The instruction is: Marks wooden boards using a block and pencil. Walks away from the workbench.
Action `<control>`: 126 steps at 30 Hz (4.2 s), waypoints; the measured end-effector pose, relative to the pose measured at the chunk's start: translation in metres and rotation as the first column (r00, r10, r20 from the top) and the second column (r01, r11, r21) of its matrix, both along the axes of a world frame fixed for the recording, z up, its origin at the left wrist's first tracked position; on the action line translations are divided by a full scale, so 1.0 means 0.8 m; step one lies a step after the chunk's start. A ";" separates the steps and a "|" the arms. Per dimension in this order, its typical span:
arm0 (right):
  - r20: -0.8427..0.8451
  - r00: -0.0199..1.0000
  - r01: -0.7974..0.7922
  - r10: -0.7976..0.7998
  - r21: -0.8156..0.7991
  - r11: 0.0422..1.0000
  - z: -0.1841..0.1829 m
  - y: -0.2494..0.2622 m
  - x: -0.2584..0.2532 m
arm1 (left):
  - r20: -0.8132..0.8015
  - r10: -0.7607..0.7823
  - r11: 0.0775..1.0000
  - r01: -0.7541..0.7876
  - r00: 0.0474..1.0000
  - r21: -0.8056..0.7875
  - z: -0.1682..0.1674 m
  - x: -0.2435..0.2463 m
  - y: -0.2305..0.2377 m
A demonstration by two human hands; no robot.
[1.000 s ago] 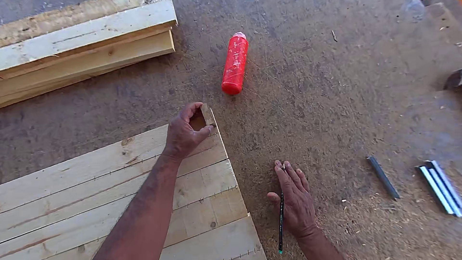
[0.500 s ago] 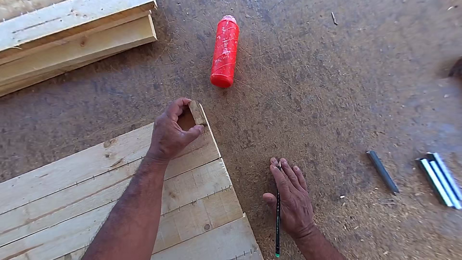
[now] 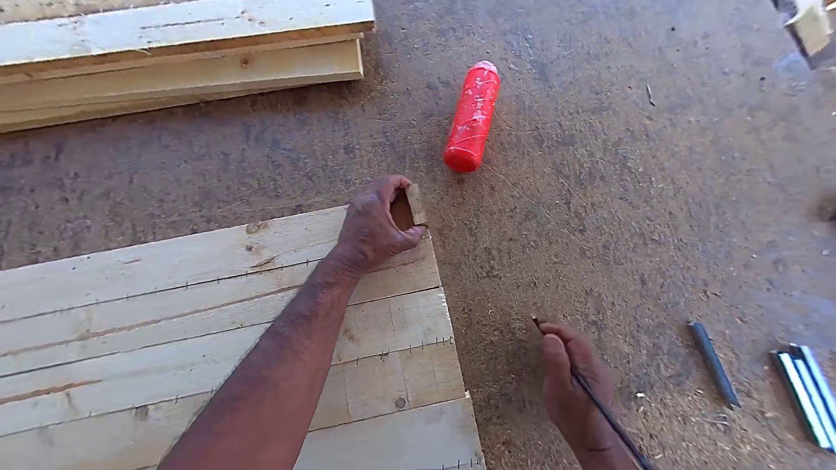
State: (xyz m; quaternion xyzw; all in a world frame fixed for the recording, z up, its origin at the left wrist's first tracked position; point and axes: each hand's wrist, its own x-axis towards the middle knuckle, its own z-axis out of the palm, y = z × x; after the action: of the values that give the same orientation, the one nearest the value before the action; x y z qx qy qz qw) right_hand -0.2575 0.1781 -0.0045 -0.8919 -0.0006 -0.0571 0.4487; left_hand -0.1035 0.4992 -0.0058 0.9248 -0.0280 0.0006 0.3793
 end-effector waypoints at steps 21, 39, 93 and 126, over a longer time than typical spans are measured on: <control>-0.077 0.653 -0.642 0.753 -0.584 0.497 0.089 0.225 0.237 | -0.001 -0.066 0.996 0.066 0.998 0.058 0.004 0.002 0.008; 0.081 0.972 -0.222 0.219 0.041 0.974 0.111 0.080 0.063 | 0.111 -0.029 0.980 0.050 0.993 -0.193 0.018 -0.045 0.006; 0.080 0.951 -0.302 0.298 0.047 0.952 0.086 0.063 -0.014 | 0.148 -0.070 0.996 0.061 0.987 0.066 -0.007 -0.171 -0.057; -0.112 0.986 -0.124 0.127 0.033 0.992 0.035 -0.065 -0.238 | 0.096 -0.124 0.982 0.136 0.988 -0.129 0.000 -0.353 -0.123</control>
State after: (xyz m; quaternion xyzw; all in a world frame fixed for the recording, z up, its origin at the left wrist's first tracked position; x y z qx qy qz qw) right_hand -0.4482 0.1262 0.0232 -0.8860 -0.0303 0.0224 0.4621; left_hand -0.3855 0.4009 -0.0056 0.8923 -0.1049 0.0183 0.4387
